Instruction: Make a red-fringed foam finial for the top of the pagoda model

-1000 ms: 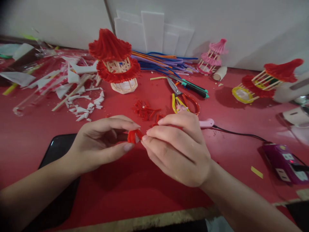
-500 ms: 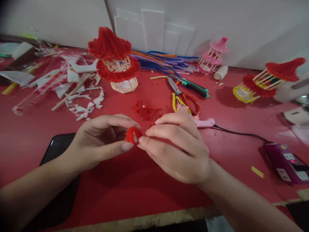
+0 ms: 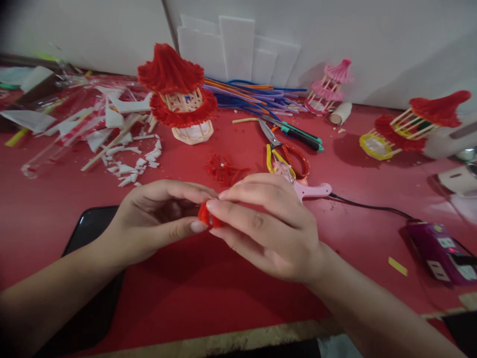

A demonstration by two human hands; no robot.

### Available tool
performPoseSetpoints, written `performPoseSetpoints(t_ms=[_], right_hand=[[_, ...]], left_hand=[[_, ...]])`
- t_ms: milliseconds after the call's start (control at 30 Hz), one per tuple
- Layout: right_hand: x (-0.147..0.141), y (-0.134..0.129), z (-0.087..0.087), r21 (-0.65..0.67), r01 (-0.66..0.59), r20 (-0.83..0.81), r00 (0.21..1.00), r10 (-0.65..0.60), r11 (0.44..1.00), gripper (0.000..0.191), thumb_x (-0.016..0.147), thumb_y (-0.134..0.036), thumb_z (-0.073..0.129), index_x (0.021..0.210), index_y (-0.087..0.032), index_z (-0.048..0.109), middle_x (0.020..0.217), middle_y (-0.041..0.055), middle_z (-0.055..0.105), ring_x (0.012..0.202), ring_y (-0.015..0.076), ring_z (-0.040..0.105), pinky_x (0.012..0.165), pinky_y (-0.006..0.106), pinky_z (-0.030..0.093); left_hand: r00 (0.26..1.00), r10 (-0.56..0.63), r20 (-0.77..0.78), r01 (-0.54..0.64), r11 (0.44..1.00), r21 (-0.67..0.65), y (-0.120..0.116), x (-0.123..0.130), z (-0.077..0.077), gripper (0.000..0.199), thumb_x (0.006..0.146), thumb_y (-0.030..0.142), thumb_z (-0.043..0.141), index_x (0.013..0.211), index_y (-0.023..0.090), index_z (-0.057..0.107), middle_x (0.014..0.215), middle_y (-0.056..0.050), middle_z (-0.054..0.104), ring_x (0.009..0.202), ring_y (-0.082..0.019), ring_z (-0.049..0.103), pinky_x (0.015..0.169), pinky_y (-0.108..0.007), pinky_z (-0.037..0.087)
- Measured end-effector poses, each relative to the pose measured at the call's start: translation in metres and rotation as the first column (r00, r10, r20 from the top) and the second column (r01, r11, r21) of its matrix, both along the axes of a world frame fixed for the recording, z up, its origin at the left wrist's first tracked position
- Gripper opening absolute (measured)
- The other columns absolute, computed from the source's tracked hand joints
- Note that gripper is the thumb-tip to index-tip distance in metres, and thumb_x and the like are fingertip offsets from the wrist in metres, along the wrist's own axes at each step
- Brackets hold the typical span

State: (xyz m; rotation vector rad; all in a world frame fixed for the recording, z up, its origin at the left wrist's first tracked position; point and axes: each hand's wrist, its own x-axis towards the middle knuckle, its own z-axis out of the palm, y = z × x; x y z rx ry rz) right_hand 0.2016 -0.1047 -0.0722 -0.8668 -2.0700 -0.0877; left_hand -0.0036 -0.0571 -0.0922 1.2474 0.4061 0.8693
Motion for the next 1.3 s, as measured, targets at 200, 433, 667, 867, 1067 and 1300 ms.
performPoseSetpoints(t_ms=[200, 433, 667, 867, 1067, 1300], right_hand=[[0.001, 0.002, -0.003, -0.032, 0.005, -0.015, 1.0, -0.006, 0.999, 0.025, 0.083, -0.02, 0.073, 0.107, -0.019, 0.067, 0.101, 0.0068, 0.072, 0.097, 0.0209, 0.068, 0.092, 0.045, 0.057], [0.0, 0.001, -0.001, -0.063, -0.026, -0.028, 0.999, 0.025, 0.998, 0.022, 0.081, -0.018, 0.075, 0.102, -0.014, 0.068, 0.1, 0.0091, 0.071, 0.098, 0.0214, 0.067, 0.094, 0.044, 0.055], [-0.001, 0.001, -0.001, -0.109, -0.072, -0.079, 0.995, 0.064, 0.991, 0.023, 0.08, -0.016, 0.076, 0.101, -0.012, 0.068, 0.097, 0.0094, 0.071, 0.098, 0.0213, 0.067, 0.092, 0.042, 0.055], [0.0, 0.001, -0.004, -0.138, -0.074, -0.077, 0.995, 0.064, 0.988, 0.026, 0.081, -0.018, 0.073, 0.105, -0.019, 0.066, 0.1, 0.0055, 0.071, 0.1, 0.0219, 0.067, 0.091, 0.044, 0.056], [-0.002, 0.0, -0.003, -0.155, -0.08, -0.094, 0.993, 0.066, 0.985, 0.022, 0.082, -0.017, 0.072, 0.102, -0.019, 0.066, 0.097, 0.0056, 0.071, 0.1, 0.0214, 0.066, 0.09, 0.043, 0.056], [0.002, 0.003, -0.011, -0.176, -0.073, -0.097, 0.994, 0.056, 0.982, 0.043, 0.078, -0.024, 0.078, 0.118, -0.02, 0.062, 0.106, 0.0065, 0.069, 0.102, 0.0216, 0.065, 0.095, 0.042, 0.053]], left_hand=[[1.0, -0.015, 0.023, 0.017, 0.998, -0.064, 0.0, 0.0, 0.0, 0.035, 0.076, -0.004, 0.072, 0.099, 0.022, 0.074, 0.095, 0.002, 0.078, 0.089, -0.011, 0.074, 0.083, -0.018, 0.061], [0.998, -0.053, 0.041, 0.058, 0.989, -0.134, -0.001, 0.0, 0.002, 0.031, 0.076, -0.005, 0.072, 0.096, 0.019, 0.072, 0.091, 0.004, 0.078, 0.086, -0.008, 0.074, 0.081, -0.015, 0.059], [0.992, -0.108, 0.072, 0.118, 0.981, -0.155, 0.0, 0.001, 0.003, 0.033, 0.076, -0.008, 0.069, 0.097, 0.018, 0.07, 0.09, 0.002, 0.078, 0.087, -0.009, 0.074, 0.079, -0.015, 0.06], [0.994, -0.098, 0.039, 0.103, 0.98, -0.17, 0.0, 0.0, 0.005, 0.033, 0.073, -0.008, 0.073, 0.093, 0.019, 0.072, 0.085, 0.001, 0.079, 0.08, -0.011, 0.076, 0.073, -0.014, 0.06], [0.995, -0.094, 0.024, 0.097, 0.978, -0.186, 0.0, -0.001, 0.006, 0.032, 0.07, -0.008, 0.074, 0.089, 0.018, 0.072, 0.082, 0.0, 0.079, 0.076, -0.013, 0.076, 0.071, -0.016, 0.061], [0.999, -0.034, 0.019, 0.035, 0.997, -0.07, 0.001, 0.0, 0.001, 0.035, 0.07, -0.003, 0.078, 0.095, 0.02, 0.072, 0.086, 0.0, 0.075, 0.079, -0.012, 0.073, 0.072, -0.017, 0.06]])
